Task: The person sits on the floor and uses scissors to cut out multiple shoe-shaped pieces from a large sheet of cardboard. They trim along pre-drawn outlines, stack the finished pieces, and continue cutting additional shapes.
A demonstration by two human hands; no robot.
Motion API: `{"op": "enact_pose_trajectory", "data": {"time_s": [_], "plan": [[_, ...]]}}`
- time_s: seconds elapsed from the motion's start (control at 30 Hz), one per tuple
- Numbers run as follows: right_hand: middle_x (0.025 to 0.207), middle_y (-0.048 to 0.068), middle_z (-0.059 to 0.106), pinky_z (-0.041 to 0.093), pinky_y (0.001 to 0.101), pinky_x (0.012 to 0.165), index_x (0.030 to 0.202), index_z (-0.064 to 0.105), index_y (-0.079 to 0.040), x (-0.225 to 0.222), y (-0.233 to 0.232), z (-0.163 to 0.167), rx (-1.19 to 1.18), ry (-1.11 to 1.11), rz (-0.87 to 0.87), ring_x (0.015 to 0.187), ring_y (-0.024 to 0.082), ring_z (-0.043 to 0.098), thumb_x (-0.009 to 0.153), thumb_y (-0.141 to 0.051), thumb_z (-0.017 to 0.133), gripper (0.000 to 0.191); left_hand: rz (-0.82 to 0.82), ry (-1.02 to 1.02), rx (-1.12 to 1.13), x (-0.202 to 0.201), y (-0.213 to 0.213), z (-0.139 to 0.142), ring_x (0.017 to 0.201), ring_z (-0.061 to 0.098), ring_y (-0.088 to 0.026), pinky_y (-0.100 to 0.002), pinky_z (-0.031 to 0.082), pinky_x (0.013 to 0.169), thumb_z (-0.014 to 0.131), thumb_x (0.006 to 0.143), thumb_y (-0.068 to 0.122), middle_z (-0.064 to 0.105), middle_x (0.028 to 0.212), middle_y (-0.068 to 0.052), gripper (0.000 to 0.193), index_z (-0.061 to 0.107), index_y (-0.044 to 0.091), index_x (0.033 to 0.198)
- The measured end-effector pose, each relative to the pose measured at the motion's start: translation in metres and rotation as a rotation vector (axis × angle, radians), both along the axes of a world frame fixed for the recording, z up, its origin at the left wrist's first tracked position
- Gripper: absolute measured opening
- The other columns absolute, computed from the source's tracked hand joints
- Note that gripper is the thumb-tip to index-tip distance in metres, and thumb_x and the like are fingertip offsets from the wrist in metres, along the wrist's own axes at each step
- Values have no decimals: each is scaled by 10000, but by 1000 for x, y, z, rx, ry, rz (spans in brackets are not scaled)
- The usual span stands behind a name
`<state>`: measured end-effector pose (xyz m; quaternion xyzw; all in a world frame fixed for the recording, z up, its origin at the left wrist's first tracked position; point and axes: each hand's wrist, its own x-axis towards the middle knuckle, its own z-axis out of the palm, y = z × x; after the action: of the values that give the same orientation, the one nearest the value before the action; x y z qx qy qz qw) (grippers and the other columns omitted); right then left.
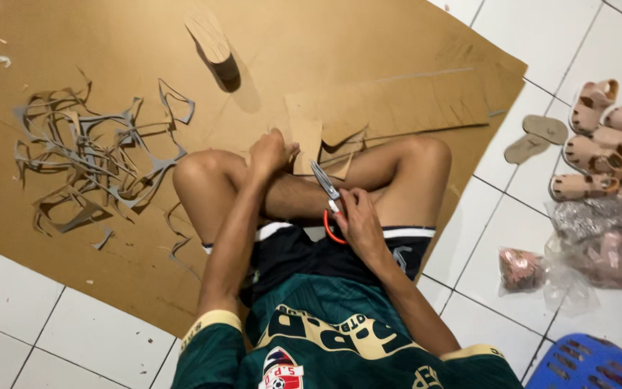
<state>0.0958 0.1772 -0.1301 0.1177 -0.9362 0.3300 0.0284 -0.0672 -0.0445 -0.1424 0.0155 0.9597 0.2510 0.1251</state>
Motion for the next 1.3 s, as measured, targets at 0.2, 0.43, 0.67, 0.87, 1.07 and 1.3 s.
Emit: {"op": "enact_pose_trajectory", "data": {"time_s": [0.2, 0.43, 0.67, 0.87, 1.07, 1.3], "plan": [[1174, 241, 633, 522, 462, 907, 1403, 526, 51, -2, 2, -9, -76, -49, -15, 1041, 421, 643, 816, -61, 763, 643, 135, -411, 367, -19, -3, 20, 692, 788, -264, -404, 633, 647, 855, 814, 300, 743, 728, -141, 613, 591, -103, 1194], [925, 110, 753, 575, 313, 771, 1271, 675, -1, 13, 17, 16, -406, -257, -251, 828, 194, 715, 834, -162, 857, 500, 160, 188, 964, 11, -22, 33, 947, 696, -99, -255, 565, 838, 669, 1003, 147, 744, 1022, -62, 246, 659, -27, 1177], [782, 70, 577, 364, 232, 472, 1101, 571, -34, -27, 31, 32, -1027, -372, -412, 552, 94, 491, 988, -135, 734, 222, 427, 178, 1069, 29, -33, 43, 912, 622, -109, -241, 505, 798, 641, 1035, 109, 698, 1007, -61, 265, 601, -23, 1262], [893, 44, 698, 518, 228, 553, 1066, 511, -83, -82, 29, 32, -1256, -439, -365, 648, 105, 644, 968, -161, 668, 201, 157, -5, 835, 22, 0, 53, 784, 630, -104, -226, 516, 679, 657, 972, 182, 698, 878, -21, 286, 656, 9, 1199], [895, 14, 674, 569, 247, 640, 1069, 538, -63, -65, 52, 10, -1291, -293, -493, 738, 108, 673, 916, -42, 749, 261, -75, 152, 522, 0, 76, 25, 971, 707, -285, -393, 564, 841, 766, 919, 400, 747, 1070, -184, 537, 682, -36, 1221], [870, -27, 651, 506, 220, 570, 1119, 597, -93, -37, 74, 4, -1378, -343, -562, 683, 68, 622, 868, -113, 737, 288, -67, 384, 55, -13, 102, -3, 1072, 645, -421, -501, 570, 900, 810, 819, 219, 652, 1183, -241, 670, 523, -43, 1364]]}}
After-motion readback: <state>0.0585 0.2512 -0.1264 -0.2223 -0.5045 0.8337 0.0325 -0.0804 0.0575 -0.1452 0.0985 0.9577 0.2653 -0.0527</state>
